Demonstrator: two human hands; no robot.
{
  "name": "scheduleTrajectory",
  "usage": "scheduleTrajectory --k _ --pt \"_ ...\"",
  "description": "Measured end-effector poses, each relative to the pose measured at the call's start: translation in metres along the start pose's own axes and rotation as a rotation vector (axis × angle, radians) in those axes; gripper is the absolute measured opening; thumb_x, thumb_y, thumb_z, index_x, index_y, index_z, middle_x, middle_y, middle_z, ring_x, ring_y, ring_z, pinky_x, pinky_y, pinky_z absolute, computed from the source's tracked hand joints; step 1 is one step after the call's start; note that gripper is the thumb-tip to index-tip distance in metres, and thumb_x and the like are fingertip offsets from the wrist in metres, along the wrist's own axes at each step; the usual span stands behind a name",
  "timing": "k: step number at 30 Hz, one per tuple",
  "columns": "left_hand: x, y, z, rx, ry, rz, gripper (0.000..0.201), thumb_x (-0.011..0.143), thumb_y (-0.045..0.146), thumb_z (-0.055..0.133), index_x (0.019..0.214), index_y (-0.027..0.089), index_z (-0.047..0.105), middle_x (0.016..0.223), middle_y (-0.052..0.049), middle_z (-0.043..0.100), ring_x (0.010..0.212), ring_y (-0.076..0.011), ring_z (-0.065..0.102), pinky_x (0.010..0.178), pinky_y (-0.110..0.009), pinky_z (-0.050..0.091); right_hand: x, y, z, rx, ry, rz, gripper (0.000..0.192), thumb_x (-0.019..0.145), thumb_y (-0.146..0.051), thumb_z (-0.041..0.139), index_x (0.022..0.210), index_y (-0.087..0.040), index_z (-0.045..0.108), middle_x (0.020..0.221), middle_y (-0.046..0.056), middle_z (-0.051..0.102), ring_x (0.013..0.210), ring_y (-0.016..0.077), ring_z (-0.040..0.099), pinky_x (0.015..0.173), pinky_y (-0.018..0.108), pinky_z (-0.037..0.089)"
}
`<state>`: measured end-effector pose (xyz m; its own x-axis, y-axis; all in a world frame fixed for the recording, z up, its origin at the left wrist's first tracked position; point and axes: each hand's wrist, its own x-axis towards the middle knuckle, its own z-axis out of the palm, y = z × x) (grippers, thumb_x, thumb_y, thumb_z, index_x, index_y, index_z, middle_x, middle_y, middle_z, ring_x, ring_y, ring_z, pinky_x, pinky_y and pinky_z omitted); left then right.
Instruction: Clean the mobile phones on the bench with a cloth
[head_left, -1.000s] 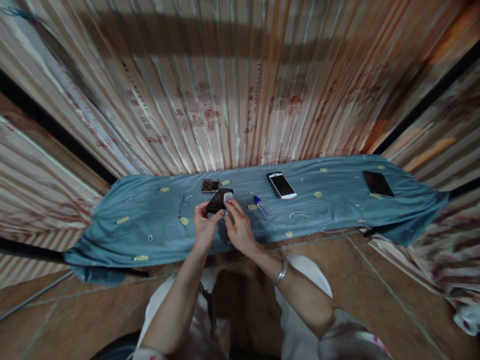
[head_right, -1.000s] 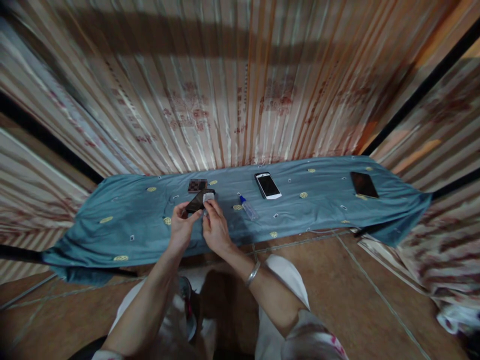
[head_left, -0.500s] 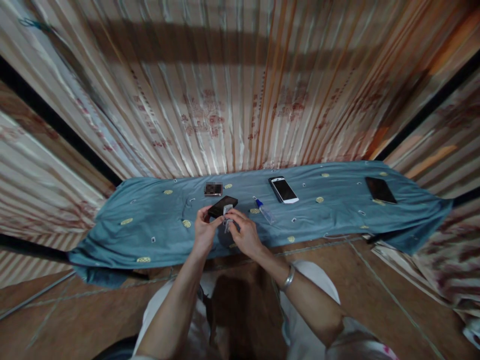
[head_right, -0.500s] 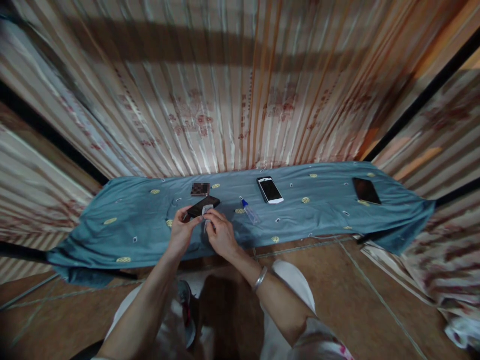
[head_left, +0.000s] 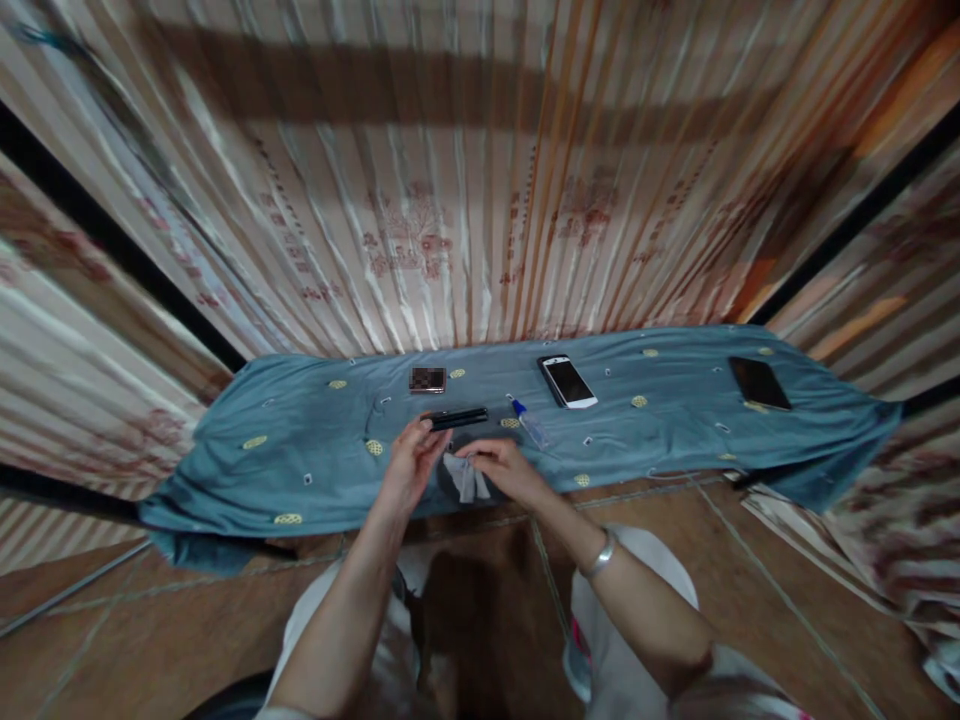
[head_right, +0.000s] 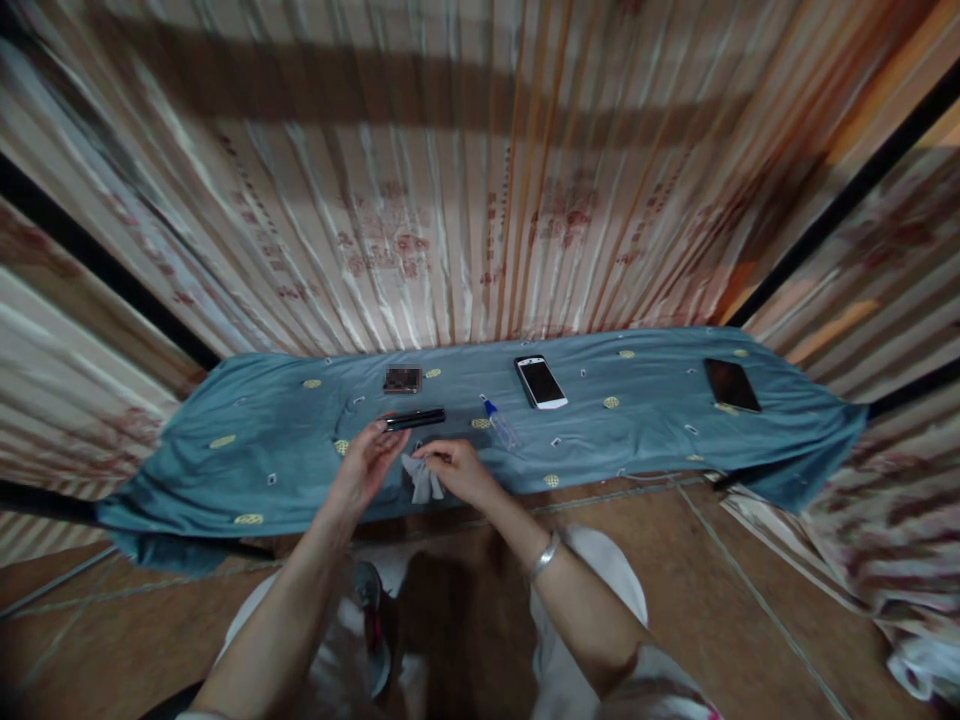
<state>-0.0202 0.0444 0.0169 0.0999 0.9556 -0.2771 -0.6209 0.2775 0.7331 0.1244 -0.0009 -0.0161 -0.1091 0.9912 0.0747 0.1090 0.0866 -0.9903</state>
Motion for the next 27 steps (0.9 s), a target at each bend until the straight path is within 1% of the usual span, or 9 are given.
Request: scheduleTrajectory --k 3,5,9,11,13,16,18,22,27 --pt "-0.003 0.004 0.000 -0.011 -0.031 -0.065 0.014 0.069 0.014 0.062 0.083 0.011 0.064 0.076 -0.006 0.070 0.077 -0.0169 0.066 0.084 -0.035 0.053 -0.001 -0.002 -0.015 0.101 0.051 0.085 0.030 0.068 -0.017 0.048 0.086 -0.018 0.072 0.086 0.002 0.071 0.075 0.0146 0.062 0.071 0.026 0.046" --pt "-0.005 0.005 0.001 -0.014 -0.054 -0.090 0.014 0.072 0.016 0.060 0.084 0.011 0.063 0.079 -0.007 0.070 0.080 -0.0179 0.066 0.085 -0.038 0.053 -0.004 -0.005 -0.025 0.134 0.085 0.126 0.031 0.066 -0.016 0.045 0.083 -0.019 0.071 0.085 0.001 0.071 0.078 0.0152 0.062 0.073 0.026 0.047" --pt "-0.007 0.003 0.001 0.026 -0.077 -0.125 0.014 0.072 0.018 0.059 0.085 0.013 0.063 0.078 -0.005 0.070 0.078 -0.0166 0.065 0.085 -0.040 0.052 -0.011 -0.013 -0.045 0.102 0.140 0.111 0.024 0.070 -0.022 0.047 0.078 -0.020 0.070 0.081 0.002 0.071 0.082 0.0173 0.063 0.079 0.029 0.047" --pt "-0.006 0.000 0.001 0.059 -0.112 -0.142 0.019 0.070 0.019 0.061 0.089 0.014 0.063 0.080 -0.005 0.070 0.078 -0.0166 0.065 0.084 -0.040 0.051 -0.015 -0.017 -0.054 0.051 0.141 0.085 0.023 0.076 -0.032 0.052 0.084 -0.021 0.071 0.087 0.003 0.071 0.088 0.0191 0.063 0.083 0.032 0.047" --pt "-0.006 -0.004 0.002 0.093 -0.156 -0.154 0.026 0.068 0.021 0.063 0.093 0.016 0.064 0.081 -0.004 0.070 0.078 -0.0172 0.065 0.083 -0.039 0.051 -0.020 -0.021 -0.060 -0.019 0.119 0.053 0.030 0.078 -0.043 0.056 0.096 -0.022 0.069 0.096 0.004 0.070 0.095 0.0211 0.063 0.088 0.035 0.045" --pt "-0.006 -0.010 0.005 0.158 -0.230 -0.155 0.036 0.063 0.023 0.066 0.098 0.017 0.064 0.083 -0.004 0.069 0.079 -0.0182 0.064 0.078 -0.036 0.051 -0.027 -0.026 -0.063 -0.168 0.045 0.007 0.048 0.074 -0.049 0.063 0.115 -0.023 0.061 0.107 0.006 0.067 0.104 0.0239 0.060 0.092 0.039 0.043" --pt "-0.008 -0.014 0.009 0.199 -0.260 -0.148 0.041 0.059 0.024 0.069 0.099 0.017 0.063 0.085 -0.004 0.069 0.079 -0.0185 0.064 0.074 -0.035 0.051 -0.032 -0.030 -0.061 -0.287 -0.014 -0.032 0.055 0.073 -0.050 0.065 0.120 -0.024 0.057 0.111 0.006 0.065 0.105 0.0244 0.060 0.092 0.039 0.042" --pt "-0.009 -0.022 0.018 0.247 -0.265 -0.130 0.048 0.054 0.024 0.073 0.100 0.016 0.062 0.084 -0.004 0.068 0.073 -0.0171 0.062 0.066 -0.032 0.051 -0.037 -0.036 -0.057 -0.517 -0.068 -0.101 0.053 0.073 -0.052 0.065 0.114 -0.020 0.059 0.106 0.006 0.066 0.097 0.0230 0.061 0.084 0.036 0.045" --pt "-0.005 -0.034 0.027 0.271 -0.276 -0.152 0.050 0.051 0.025 0.076 0.098 0.017 0.063 0.082 -0.002 0.066 0.070 -0.0162 0.060 0.061 -0.030 0.049 -0.042 -0.033 -0.058 -0.666 0.013 -0.099 0.049 0.072 -0.052 0.066 0.106 -0.017 0.059 0.097 0.007 0.065 0.088 0.0218 0.060 0.077 0.033 0.044"
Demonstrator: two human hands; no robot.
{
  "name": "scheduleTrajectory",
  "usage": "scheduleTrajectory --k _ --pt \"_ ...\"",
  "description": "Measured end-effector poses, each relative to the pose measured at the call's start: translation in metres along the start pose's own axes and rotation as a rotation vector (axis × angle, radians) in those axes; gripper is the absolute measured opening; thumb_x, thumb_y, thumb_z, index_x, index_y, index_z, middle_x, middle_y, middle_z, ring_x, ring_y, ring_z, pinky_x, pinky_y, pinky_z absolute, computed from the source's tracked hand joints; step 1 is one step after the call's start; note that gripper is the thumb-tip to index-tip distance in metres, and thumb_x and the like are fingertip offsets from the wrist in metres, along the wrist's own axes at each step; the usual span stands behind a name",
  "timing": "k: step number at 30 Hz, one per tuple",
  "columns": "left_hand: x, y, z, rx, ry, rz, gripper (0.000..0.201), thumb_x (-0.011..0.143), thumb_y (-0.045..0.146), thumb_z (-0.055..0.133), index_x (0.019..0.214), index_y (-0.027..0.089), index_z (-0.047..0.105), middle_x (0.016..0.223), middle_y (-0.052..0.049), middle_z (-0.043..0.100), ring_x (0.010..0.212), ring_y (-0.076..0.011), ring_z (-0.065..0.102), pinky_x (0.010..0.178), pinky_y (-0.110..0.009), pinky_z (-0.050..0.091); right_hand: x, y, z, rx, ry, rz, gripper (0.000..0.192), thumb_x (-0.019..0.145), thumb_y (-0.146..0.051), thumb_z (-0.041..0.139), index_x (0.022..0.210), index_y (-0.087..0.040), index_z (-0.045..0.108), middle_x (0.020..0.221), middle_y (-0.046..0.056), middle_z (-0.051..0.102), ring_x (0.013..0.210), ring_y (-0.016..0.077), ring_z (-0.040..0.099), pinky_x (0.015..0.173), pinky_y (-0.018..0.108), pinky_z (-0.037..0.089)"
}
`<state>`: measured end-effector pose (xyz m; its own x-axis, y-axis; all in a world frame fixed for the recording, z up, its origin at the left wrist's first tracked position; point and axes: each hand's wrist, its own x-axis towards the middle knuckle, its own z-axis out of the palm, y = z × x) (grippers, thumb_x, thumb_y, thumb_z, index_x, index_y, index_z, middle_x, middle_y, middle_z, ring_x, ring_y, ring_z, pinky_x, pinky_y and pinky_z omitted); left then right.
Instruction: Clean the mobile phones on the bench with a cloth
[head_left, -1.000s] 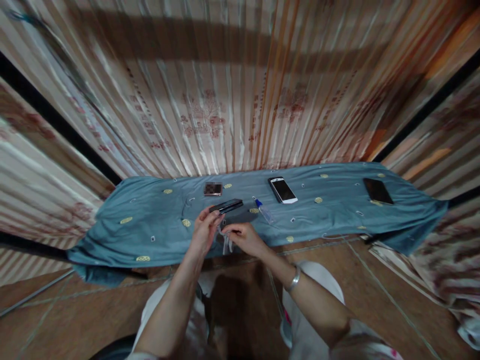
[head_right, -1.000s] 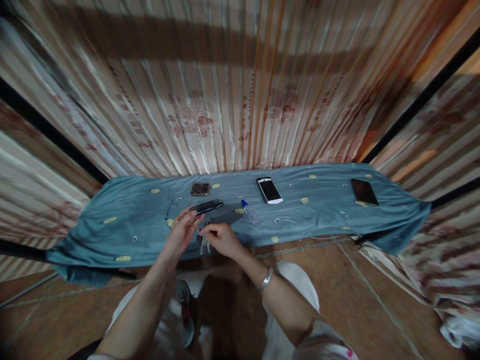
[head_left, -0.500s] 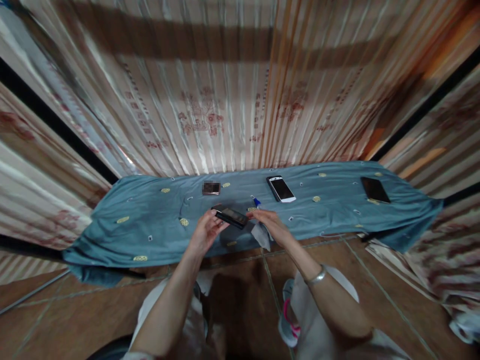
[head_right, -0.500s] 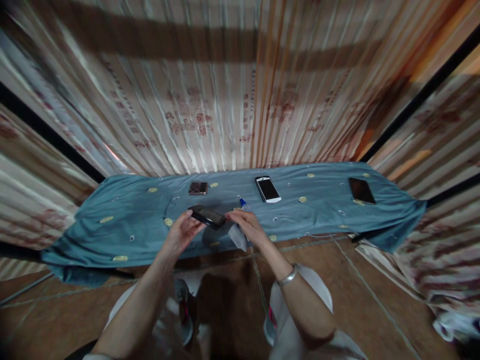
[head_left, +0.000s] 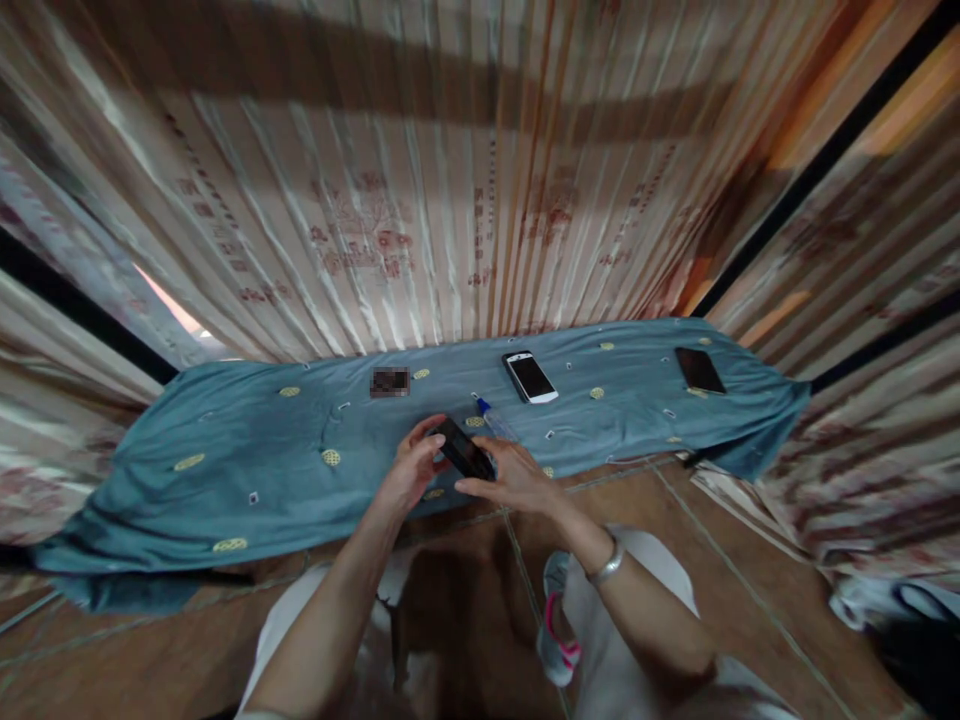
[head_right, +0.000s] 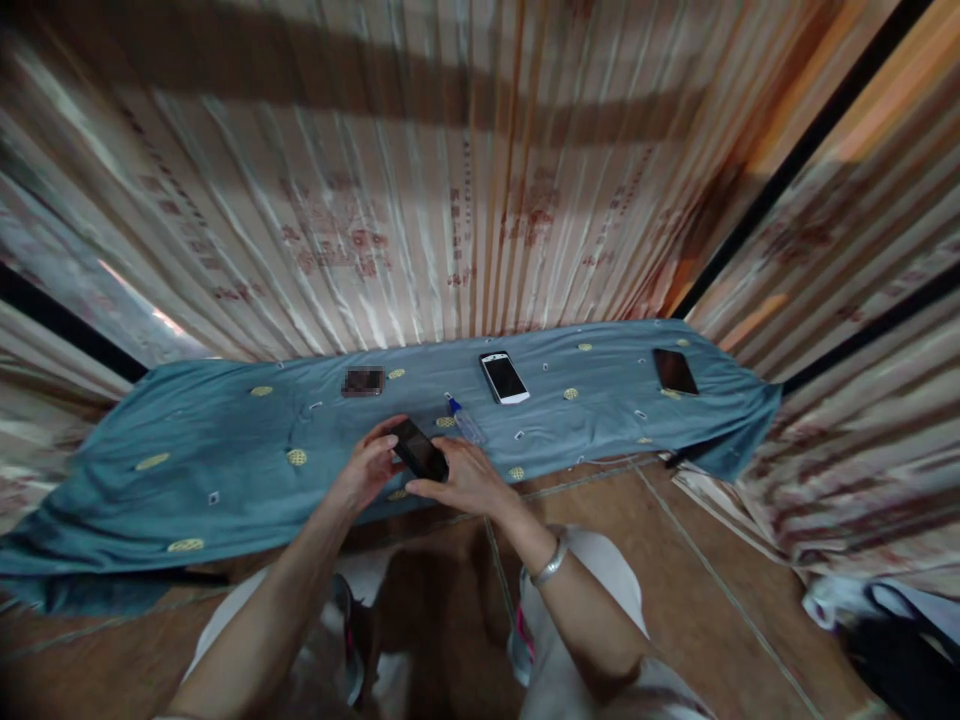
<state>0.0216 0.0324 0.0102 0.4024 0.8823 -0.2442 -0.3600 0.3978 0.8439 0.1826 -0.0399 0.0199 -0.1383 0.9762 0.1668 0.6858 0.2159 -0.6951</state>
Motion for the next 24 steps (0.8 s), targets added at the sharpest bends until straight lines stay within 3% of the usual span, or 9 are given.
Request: scheduleTrajectory --k 6,12,18,21,24 --pt "0.009 -0.014 0.011 -0.009 -0.053 -0.033 0.048 0.054 0.025 0.076 0.099 0.017 0.063 0.081 -0.003 0.066 0.070 -0.0156 0.060 0.062 -0.030 0.049 -0.010 0.009 -0.009 0.013 0.007 0.101 0.034 0.076 -0.047 0.062 0.094 -0.018 0.061 0.082 0.002 0.065 0.076 0.0181 0.061 0.068 0.028 0.041" --pt "0.016 -0.025 0.027 -0.076 -0.056 -0.062 0.049 0.055 0.024 0.076 0.100 0.017 0.060 0.083 -0.002 0.066 0.066 -0.0136 0.060 0.060 -0.028 0.048 -0.015 0.019 -0.012 -0.002 0.111 0.231 0.032 0.073 -0.050 0.062 0.083 -0.020 0.063 0.072 -0.001 0.063 0.069 0.0165 0.059 0.064 0.026 0.040" --pt "0.017 -0.029 0.033 -0.116 0.009 -0.029 0.051 0.056 0.017 0.076 0.103 0.022 0.057 0.099 -0.004 0.064 0.092 -0.0178 0.061 0.080 -0.035 0.048 -0.014 0.035 -0.021 -0.022 0.182 0.344 0.037 0.072 -0.055 0.060 0.086 -0.022 0.066 0.072 -0.002 0.065 0.071 0.0173 0.062 0.062 0.025 0.041" --pt "0.015 -0.028 0.030 -0.096 0.037 -0.025 0.049 0.057 0.018 0.076 0.103 0.022 0.057 0.113 -0.007 0.060 0.108 -0.0226 0.056 0.088 -0.039 0.046 -0.004 0.044 -0.034 -0.168 0.224 0.430 0.042 0.074 -0.058 0.057 0.094 -0.022 0.066 0.082 0.003 0.069 0.082 0.0225 0.065 0.068 0.028 0.044" --pt "0.013 -0.025 0.025 -0.089 0.053 -0.013 0.049 0.057 0.020 0.077 0.103 0.022 0.058 0.118 -0.010 0.059 0.115 -0.0258 0.053 0.092 -0.043 0.043 0.018 0.056 -0.051 -0.420 0.230 0.520 0.056 0.074 -0.060 0.056 0.106 -0.015 0.062 0.093 0.014 0.070 0.092 0.0293 0.064 0.074 0.032 0.045"
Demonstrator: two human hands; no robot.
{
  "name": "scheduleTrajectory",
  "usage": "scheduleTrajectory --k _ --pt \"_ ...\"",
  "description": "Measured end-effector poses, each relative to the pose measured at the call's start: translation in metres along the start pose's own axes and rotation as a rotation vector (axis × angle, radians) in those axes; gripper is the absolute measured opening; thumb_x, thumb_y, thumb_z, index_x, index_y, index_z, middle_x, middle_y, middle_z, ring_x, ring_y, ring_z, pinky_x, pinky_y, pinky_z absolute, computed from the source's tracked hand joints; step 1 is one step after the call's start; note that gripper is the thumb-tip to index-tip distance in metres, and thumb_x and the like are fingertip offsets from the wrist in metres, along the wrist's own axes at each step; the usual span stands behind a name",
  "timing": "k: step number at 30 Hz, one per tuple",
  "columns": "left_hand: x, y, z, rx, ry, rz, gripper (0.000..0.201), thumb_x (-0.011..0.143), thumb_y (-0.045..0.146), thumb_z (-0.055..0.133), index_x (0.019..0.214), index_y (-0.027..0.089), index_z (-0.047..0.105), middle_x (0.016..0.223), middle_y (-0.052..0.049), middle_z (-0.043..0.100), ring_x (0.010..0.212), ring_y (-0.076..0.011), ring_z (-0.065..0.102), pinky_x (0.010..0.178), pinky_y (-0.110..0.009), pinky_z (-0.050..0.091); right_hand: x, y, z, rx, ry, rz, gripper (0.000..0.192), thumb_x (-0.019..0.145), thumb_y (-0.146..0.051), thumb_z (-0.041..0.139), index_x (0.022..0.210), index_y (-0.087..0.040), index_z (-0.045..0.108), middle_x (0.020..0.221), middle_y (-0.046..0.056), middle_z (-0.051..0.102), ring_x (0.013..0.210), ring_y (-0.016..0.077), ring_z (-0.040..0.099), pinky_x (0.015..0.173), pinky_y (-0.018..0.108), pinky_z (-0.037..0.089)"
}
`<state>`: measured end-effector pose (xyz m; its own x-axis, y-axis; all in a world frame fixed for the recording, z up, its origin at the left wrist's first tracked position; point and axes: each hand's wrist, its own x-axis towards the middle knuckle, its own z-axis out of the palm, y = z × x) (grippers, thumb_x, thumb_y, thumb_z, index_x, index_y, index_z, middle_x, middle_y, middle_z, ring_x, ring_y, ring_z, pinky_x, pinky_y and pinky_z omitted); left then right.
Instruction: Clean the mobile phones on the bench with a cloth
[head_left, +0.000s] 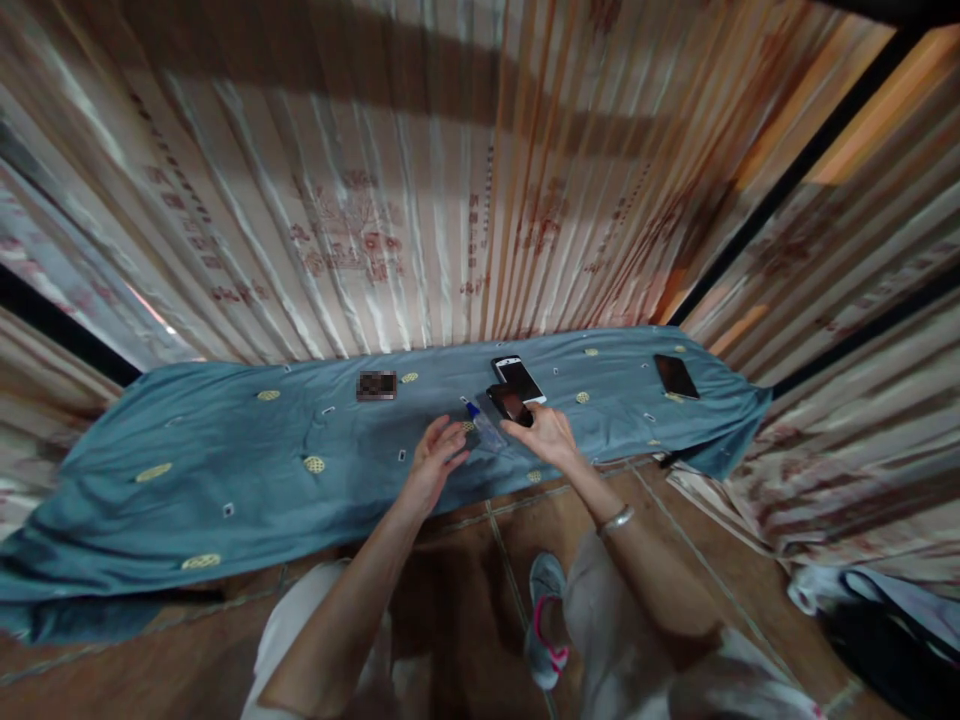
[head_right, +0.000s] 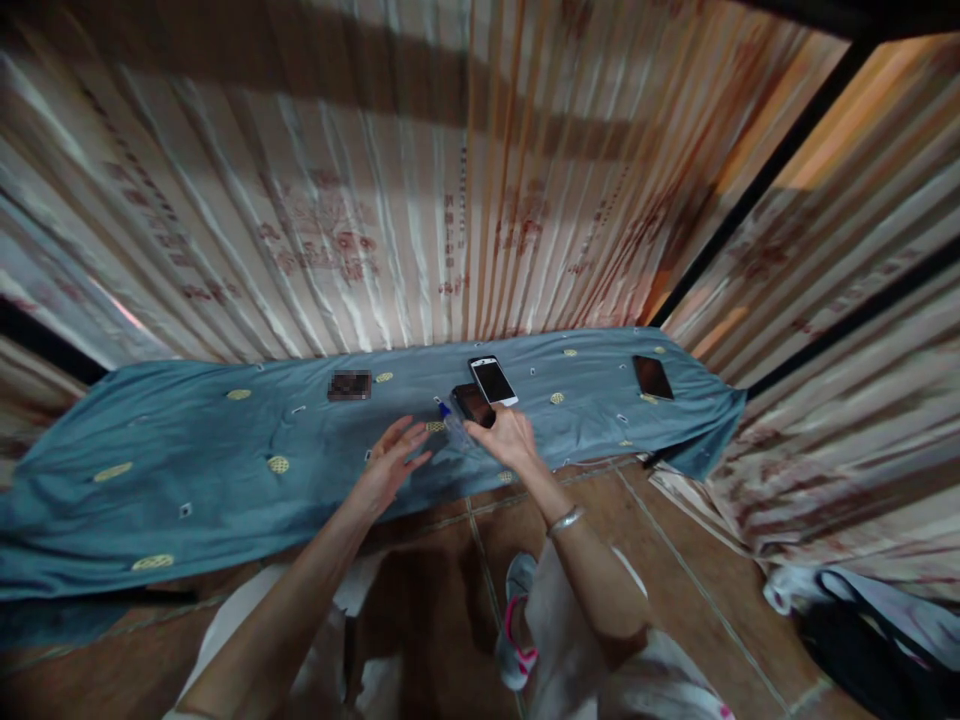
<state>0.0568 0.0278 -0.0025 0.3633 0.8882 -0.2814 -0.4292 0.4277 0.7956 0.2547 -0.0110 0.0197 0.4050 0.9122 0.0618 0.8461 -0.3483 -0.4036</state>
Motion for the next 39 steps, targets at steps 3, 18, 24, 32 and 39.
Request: scheduleTrajectory --k 3,18,24,32,39 --pt "-0.002 0.004 -0.005 -0.005 0.031 0.015 0.051 0.055 0.020 0.079 0.102 0.021 0.059 0.117 -0.011 0.059 0.116 -0.0270 0.053 0.094 -0.044 0.042 0.036 0.003 -0.007 -0.215 -0.011 -0.003 0.060 0.077 -0.059 0.054 0.108 -0.009 0.062 0.101 0.022 0.067 0.098 0.0315 0.062 0.078 0.034 0.045" --pt "-0.009 0.019 -0.034 -0.020 0.107 0.029 0.055 0.051 0.021 0.082 0.102 0.020 0.061 0.117 -0.013 0.061 0.120 -0.0297 0.050 0.095 -0.045 0.042 0.123 0.017 0.010 -0.430 -0.110 0.104 0.058 0.081 -0.055 0.051 0.107 -0.004 0.063 0.108 0.025 0.063 0.109 0.0269 0.058 0.086 0.033 0.041" --pt "-0.012 0.020 -0.037 -0.010 0.131 0.030 0.054 0.051 0.021 0.081 0.101 0.019 0.062 0.116 -0.013 0.062 0.119 -0.0300 0.050 0.095 -0.045 0.042 0.134 0.016 0.020 -0.443 -0.094 0.081 0.062 0.082 -0.058 0.049 0.106 -0.003 0.063 0.108 0.026 0.063 0.111 0.0296 0.056 0.088 0.036 0.040" --pt "-0.012 0.020 -0.038 0.000 0.130 0.029 0.053 0.052 0.022 0.081 0.102 0.018 0.062 0.117 -0.014 0.061 0.118 -0.0304 0.051 0.095 -0.045 0.042 0.139 0.016 0.024 -0.457 -0.101 0.033 0.067 0.082 -0.063 0.045 0.102 -0.002 0.065 0.107 0.027 0.063 0.112 0.0323 0.054 0.089 0.036 0.039" --pt "-0.010 0.017 -0.038 -0.015 0.115 0.019 0.052 0.051 0.024 0.082 0.099 0.018 0.063 0.115 -0.013 0.062 0.118 -0.0309 0.051 0.094 -0.045 0.042 0.130 0.018 0.009 -0.420 -0.016 -0.010 0.058 0.085 -0.051 0.049 0.107 0.002 0.059 0.106 0.029 0.063 0.115 0.0336 0.051 0.095 0.039 0.036"
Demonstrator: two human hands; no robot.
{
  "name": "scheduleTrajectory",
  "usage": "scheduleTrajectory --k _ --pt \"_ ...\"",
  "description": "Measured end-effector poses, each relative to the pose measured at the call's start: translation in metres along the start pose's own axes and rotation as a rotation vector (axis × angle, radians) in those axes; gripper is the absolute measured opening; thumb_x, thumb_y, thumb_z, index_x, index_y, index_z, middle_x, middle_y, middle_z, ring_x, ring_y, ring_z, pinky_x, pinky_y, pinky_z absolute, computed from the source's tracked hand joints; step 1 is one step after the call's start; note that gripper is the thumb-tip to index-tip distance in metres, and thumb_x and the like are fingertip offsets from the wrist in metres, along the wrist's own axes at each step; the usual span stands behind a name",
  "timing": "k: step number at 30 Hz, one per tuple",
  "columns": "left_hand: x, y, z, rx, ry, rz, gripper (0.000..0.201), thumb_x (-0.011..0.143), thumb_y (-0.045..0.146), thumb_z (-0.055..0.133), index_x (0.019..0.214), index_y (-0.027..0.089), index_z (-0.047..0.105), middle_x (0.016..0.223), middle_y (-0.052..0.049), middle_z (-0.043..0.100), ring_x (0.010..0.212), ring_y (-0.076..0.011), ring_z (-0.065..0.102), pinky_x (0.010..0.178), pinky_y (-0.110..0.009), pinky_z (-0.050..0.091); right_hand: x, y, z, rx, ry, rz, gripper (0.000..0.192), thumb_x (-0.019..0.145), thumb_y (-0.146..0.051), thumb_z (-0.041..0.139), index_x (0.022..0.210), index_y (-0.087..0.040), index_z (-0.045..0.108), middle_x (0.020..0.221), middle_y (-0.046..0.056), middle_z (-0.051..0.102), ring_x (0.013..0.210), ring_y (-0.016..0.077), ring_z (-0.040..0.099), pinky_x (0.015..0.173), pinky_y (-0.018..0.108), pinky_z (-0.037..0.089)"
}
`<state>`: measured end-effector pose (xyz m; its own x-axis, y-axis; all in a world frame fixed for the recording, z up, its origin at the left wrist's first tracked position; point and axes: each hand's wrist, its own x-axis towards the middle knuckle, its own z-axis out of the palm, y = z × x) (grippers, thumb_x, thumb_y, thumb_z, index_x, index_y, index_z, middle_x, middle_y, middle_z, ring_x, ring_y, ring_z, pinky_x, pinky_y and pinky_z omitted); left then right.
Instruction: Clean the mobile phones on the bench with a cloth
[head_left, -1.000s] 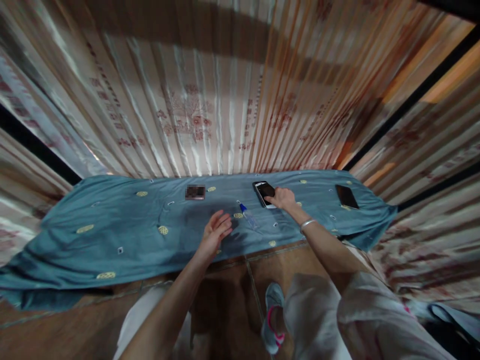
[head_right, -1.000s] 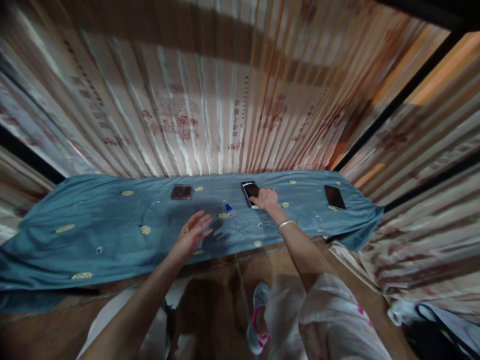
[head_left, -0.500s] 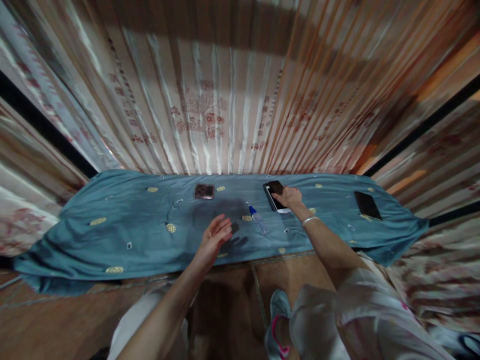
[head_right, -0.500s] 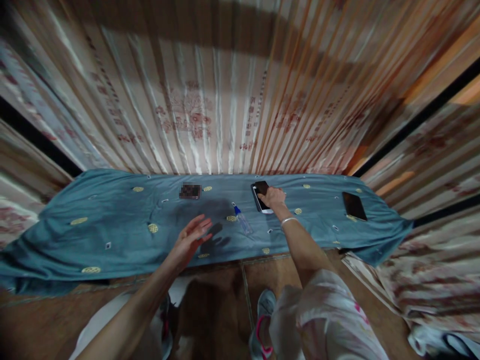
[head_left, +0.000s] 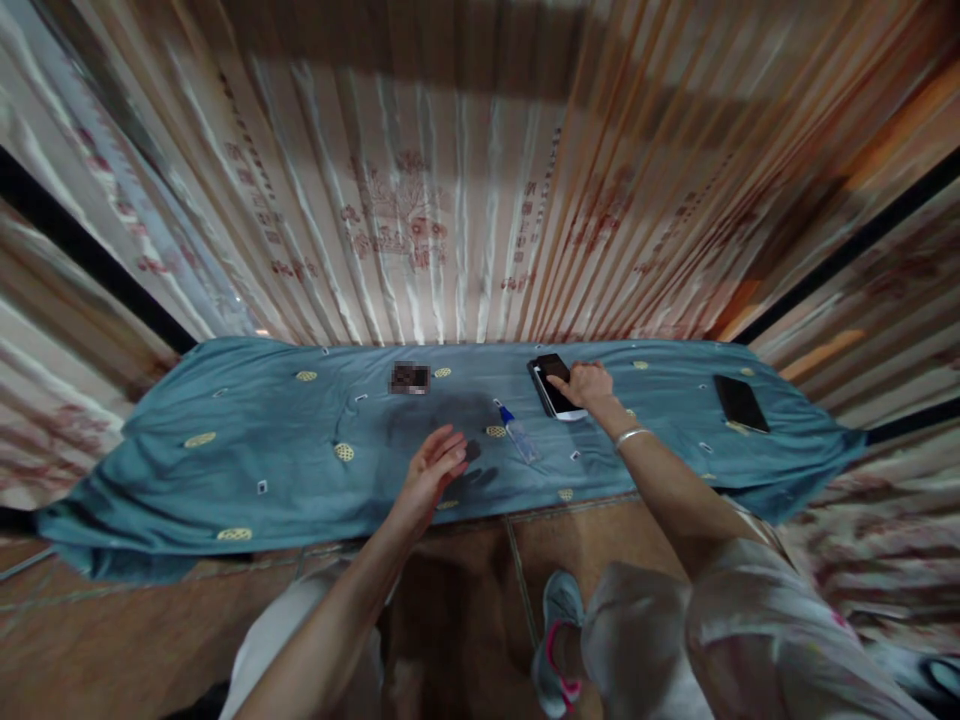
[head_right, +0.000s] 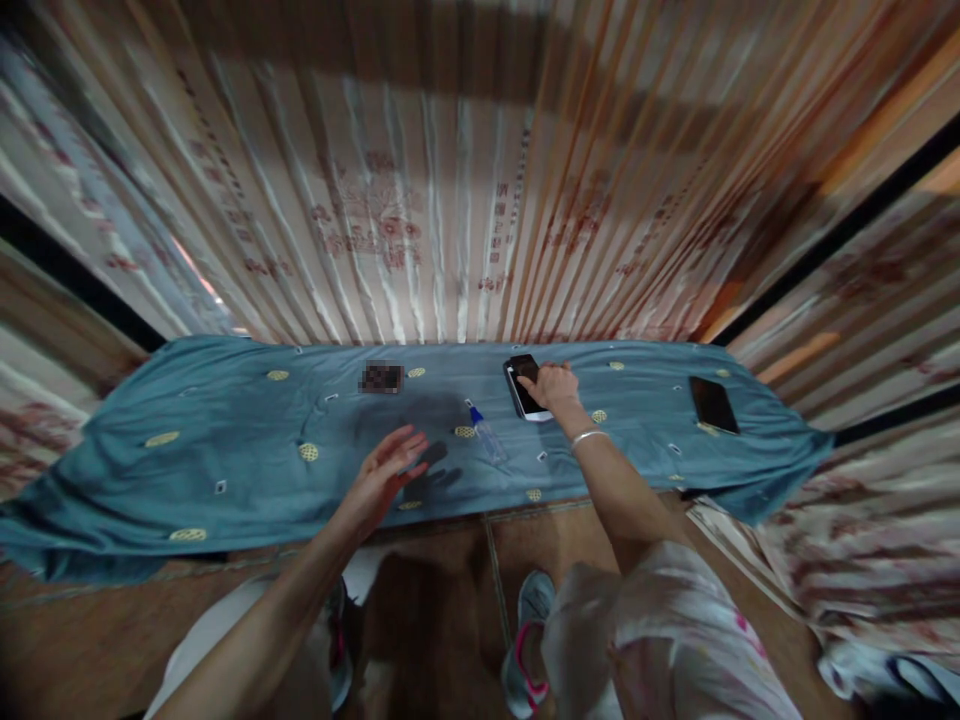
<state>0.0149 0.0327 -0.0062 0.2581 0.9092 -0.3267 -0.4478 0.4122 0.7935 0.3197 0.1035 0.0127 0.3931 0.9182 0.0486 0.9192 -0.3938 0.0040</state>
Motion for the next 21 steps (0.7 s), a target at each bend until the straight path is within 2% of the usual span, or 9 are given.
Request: scheduleTrajectory --k 3,5,7,9,10,12,14,16,21 --pt "-0.001 -0.005 0.003 0.009 -0.018 -0.013 0.050 0.053 0.023 0.081 0.099 0.019 0.063 0.115 -0.013 0.063 0.117 -0.0298 0.052 0.094 -0.044 0.043 -0.017 -0.001 -0.011 0.092 0.069 -0.015 0.044 0.085 -0.032 0.049 0.118 -0.002 0.053 0.114 0.023 0.062 0.116 0.0309 0.051 0.096 0.037 0.037" --pt "-0.003 -0.010 0.007 0.020 -0.033 -0.036 0.047 0.055 0.023 0.081 0.099 0.019 0.064 0.114 -0.012 0.063 0.115 -0.0286 0.054 0.093 -0.042 0.044 -0.039 -0.012 -0.012 0.479 0.061 -0.049 0.039 0.082 -0.023 0.046 0.119 -0.012 0.054 0.116 0.015 0.064 0.108 0.0266 0.057 0.091 0.035 0.042" --pt "-0.004 -0.015 0.013 0.029 -0.045 -0.072 0.044 0.056 0.023 0.080 0.097 0.018 0.065 0.111 -0.012 0.065 0.112 -0.0278 0.056 0.090 -0.040 0.045 -0.068 -0.031 -0.008 0.982 -0.065 -0.056 0.040 0.079 -0.022 0.043 0.117 -0.014 0.056 0.113 0.011 0.066 0.099 0.0232 0.062 0.085 0.035 0.047" --pt "-0.006 -0.019 0.019 0.028 -0.078 -0.103 0.041 0.057 0.025 0.080 0.095 0.017 0.066 0.105 -0.011 0.067 0.107 -0.0267 0.058 0.086 -0.039 0.047 -0.099 -0.053 -0.002 1.427 -0.271 -0.077 0.043 0.073 -0.022 0.047 0.114 -0.015 0.057 0.112 0.011 0.067 0.097 0.0226 0.064 0.084 0.036 0.049" --pt "-0.007 -0.020 0.022 0.020 -0.110 -0.116 0.040 0.058 0.027 0.079 0.094 0.017 0.066 0.102 -0.010 0.068 0.104 -0.0258 0.059 0.084 -0.038 0.048 -0.113 -0.063 0.001 1.593 -0.346 -0.098 0.043 0.070 -0.023 0.051 0.112 -0.016 0.059 0.112 0.010 0.067 0.098 0.0230 0.064 0.086 0.037 0.049" --pt "-0.008 -0.022 0.026 -0.013 -0.189 -0.138 0.039 0.058 0.032 0.079 0.091 0.017 0.067 0.095 -0.008 0.069 0.094 -0.0235 0.062 0.080 -0.038 0.051 -0.137 -0.081 0.004 1.817 -0.402 -0.121 0.042 0.067 -0.023 0.055 0.108 -0.018 0.061 0.112 0.009 0.067 0.104 0.0232 0.062 0.092 0.038 0.046" --pt "-0.008 -0.023 0.027 -0.053 -0.213 -0.151 0.038 0.057 0.036 0.079 0.087 0.017 0.068 0.087 -0.007 0.070 0.083 -0.0208 0.064 0.076 -0.037 0.052 -0.151 -0.092 0.004 1.897 -0.415 -0.140 0.040 0.066 -0.023 0.055 0.106 -0.019 0.063 0.112 0.008 0.067 0.106 0.0232 0.061 0.096 0.039 0.044" --pt "-0.006 -0.025 0.024 -0.070 -0.188 -0.150 0.037 0.054 0.037 0.081 0.082 0.016 0.069 0.080 -0.006 0.070 0.076 -0.0184 0.063 0.075 -0.036 0.052 -0.156 -0.098 0.004 1.890 -0.397 -0.178 0.041 0.068 -0.024 0.054 0.107 -0.019 0.063 0.114 0.008 0.066 0.109 0.0234 0.060 0.098 0.040 0.042" --pt "0.006 -0.033 0.008 0.050 -0.085 -0.096 0.035 0.050 0.035 0.082 0.075 0.015 0.068 0.068 -0.003 0.068 0.065 -0.0165 0.061 0.070 -0.033 0.051 -0.140 -0.092 0.014 1.644 -0.334 -0.252 0.042 0.076 -0.031 0.051 0.115 -0.021 0.060 0.120 0.008 0.063 0.116 0.0225 0.055 0.100 0.039 0.041"
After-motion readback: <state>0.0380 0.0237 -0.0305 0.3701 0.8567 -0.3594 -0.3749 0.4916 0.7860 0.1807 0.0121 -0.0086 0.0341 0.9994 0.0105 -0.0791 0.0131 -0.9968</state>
